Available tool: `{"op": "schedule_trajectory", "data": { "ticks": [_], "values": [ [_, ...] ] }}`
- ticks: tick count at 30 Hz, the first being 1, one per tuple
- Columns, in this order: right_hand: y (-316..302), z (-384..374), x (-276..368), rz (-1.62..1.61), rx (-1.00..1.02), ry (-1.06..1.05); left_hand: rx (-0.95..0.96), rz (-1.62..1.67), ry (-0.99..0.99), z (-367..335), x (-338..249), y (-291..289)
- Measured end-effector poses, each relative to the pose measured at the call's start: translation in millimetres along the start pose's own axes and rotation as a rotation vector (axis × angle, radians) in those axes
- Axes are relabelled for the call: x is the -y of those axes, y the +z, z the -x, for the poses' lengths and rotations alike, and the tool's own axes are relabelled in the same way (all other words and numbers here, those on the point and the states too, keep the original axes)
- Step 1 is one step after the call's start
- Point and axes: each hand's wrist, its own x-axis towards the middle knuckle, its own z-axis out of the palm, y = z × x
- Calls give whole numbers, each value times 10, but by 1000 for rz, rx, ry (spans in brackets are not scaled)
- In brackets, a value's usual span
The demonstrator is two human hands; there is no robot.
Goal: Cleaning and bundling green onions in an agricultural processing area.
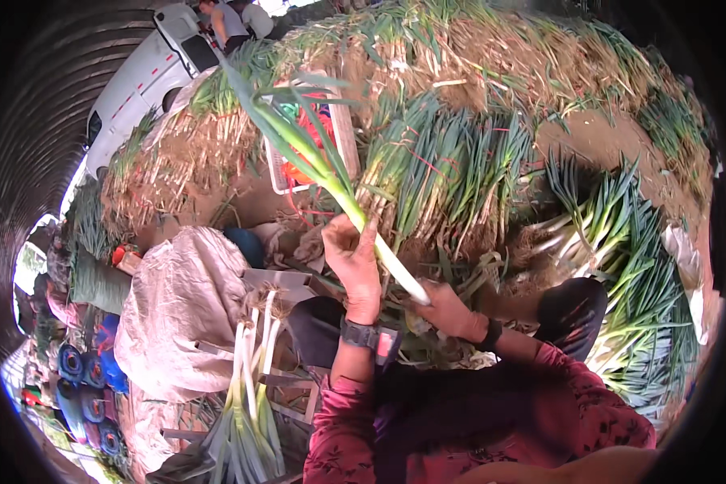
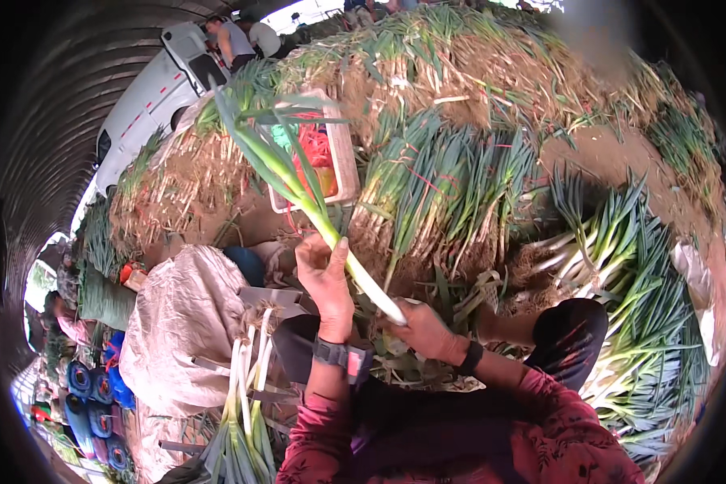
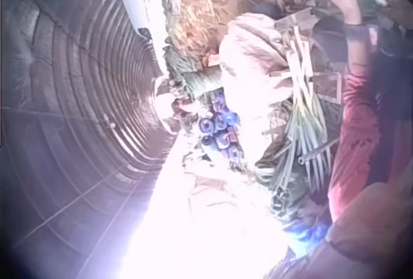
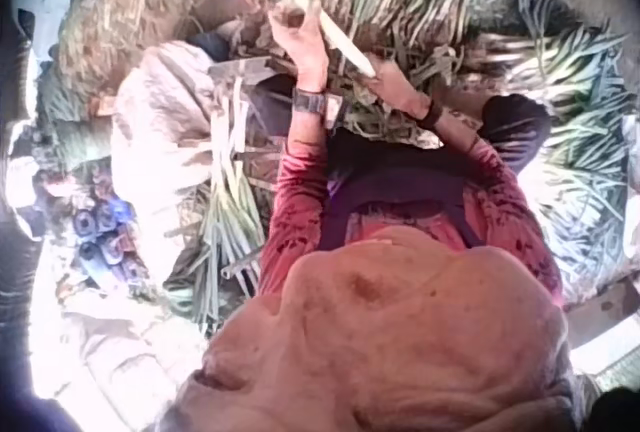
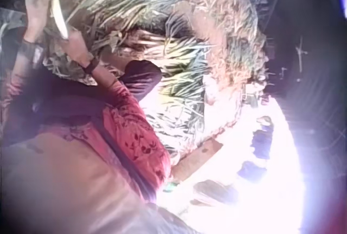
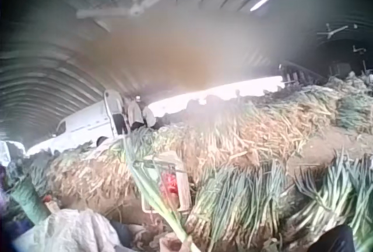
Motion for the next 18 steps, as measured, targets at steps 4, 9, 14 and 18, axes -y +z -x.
{"op": "schedule_trajectory", "data": {
  "ticks": [4, 9, 14, 18],
  "values": [
    [26, 77, -105, 127, -90, 2, -40, 109, 1, 76, 5, -18],
    [-71, -3, -89, 141, -107, -64, -8, -380, 465, 1, -44, -37],
    [-125, -136, -188, 75, -136, -168, 520, 125, -235, 557, -346, -208],
    [-129, -252, -228, -43, -175, -232, 1115, -137, -271, 678, -403, -315]
  ]
}}
